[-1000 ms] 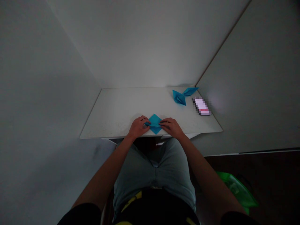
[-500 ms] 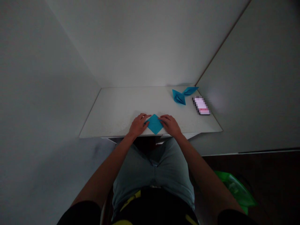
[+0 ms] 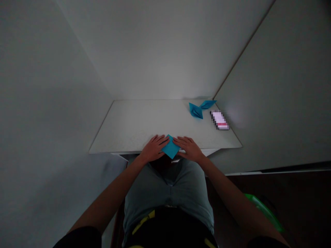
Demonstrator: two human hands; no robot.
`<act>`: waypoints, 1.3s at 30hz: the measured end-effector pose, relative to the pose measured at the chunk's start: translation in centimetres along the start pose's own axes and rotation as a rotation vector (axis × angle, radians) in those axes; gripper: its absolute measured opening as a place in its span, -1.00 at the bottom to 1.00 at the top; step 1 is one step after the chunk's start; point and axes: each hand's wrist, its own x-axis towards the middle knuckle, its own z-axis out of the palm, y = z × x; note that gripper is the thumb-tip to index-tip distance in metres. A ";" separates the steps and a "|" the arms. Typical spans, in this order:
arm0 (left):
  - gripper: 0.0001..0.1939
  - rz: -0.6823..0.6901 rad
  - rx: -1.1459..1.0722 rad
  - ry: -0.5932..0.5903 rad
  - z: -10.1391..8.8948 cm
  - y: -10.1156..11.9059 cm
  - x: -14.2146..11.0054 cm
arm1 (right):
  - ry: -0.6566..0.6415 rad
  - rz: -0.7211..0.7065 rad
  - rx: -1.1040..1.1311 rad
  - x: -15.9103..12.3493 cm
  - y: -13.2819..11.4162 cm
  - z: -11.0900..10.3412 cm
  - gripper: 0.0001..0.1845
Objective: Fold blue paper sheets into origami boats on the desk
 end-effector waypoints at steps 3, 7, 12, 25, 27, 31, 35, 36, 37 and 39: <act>-0.43 -0.005 -0.108 0.066 -0.4 0.0 0.2 | 0.041 0.023 0.104 0.5 0.1 -0.1 -0.51; -0.68 -0.145 -0.350 0.228 -1.8 -0.3 2.3 | 0.177 0.143 0.339 3.0 0.2 -1.2 -0.66; -0.68 -0.358 -0.506 0.371 -3.0 -1.3 5.0 | 0.343 0.266 0.475 6.0 1.5 -2.0 -0.61; -0.73 -0.231 -0.060 0.253 -0.1 -2.3 4.0 | 0.246 0.209 0.083 5.5 4.0 0.8 -0.78; -0.83 -0.239 -0.063 0.254 -0.1 -2.1 4.2 | 0.241 0.209 0.069 5.5 3.7 0.8 -0.87; -0.74 -0.271 -0.051 0.259 0.2 -2.3 4.5 | 0.237 0.220 0.018 5.6 3.1 0.7 -0.78; -0.59 -0.260 -0.007 0.247 0.3 -2.3 4.5 | 0.246 0.195 0.006 5.6 2.8 0.7 -0.69; -0.59 -0.255 0.007 0.247 0.3 -2.2 4.5 | 0.253 0.183 0.014 5.6 2.8 0.7 -0.67; -0.60 -0.252 0.021 0.247 0.2 -2.1 4.5 | 0.262 0.173 0.023 5.6 2.8 0.7 -0.65; -0.63 -0.253 0.040 0.246 0.1 -1.9 4.6 | 0.289 0.154 0.044 5.6 2.8 0.7 -0.59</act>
